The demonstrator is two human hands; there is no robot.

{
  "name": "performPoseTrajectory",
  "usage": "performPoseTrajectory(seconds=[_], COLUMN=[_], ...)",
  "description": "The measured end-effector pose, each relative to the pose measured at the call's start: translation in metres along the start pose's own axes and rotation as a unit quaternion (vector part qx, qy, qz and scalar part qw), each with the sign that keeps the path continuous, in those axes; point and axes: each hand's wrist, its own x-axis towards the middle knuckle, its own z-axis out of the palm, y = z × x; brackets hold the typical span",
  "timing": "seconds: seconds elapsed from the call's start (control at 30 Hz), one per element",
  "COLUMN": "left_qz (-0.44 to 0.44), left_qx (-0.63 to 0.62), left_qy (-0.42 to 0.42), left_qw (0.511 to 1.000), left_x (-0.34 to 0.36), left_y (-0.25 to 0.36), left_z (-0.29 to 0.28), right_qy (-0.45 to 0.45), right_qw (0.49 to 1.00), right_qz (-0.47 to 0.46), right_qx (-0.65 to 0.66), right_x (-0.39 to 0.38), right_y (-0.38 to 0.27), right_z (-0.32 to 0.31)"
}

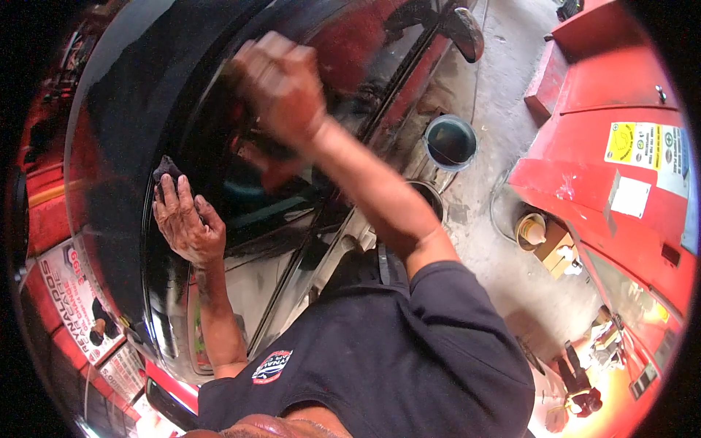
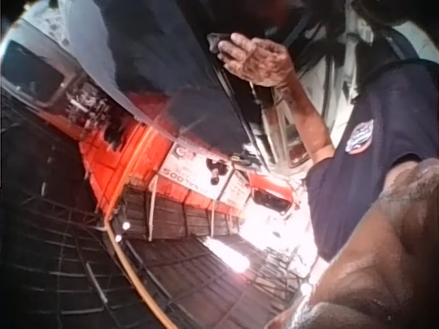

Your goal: Sanding the painted surface of a car with a sanding block and water.

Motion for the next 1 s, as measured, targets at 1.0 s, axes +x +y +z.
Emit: performPoseTrajectory(seconds=[1.0], left_qz=[-0.002], left_qx=[-0.016], left_qy=[-0.001], left_qw=[1.0], left_x=[0.004], left_y=[0.007], left_z=[0.001], right_qy=[0.0], right_qw=[0.966], right_qz=[0.252], right_qx=[-0.056], right_x=[0.002], right_y=[0.027], right_z=[-0.003])
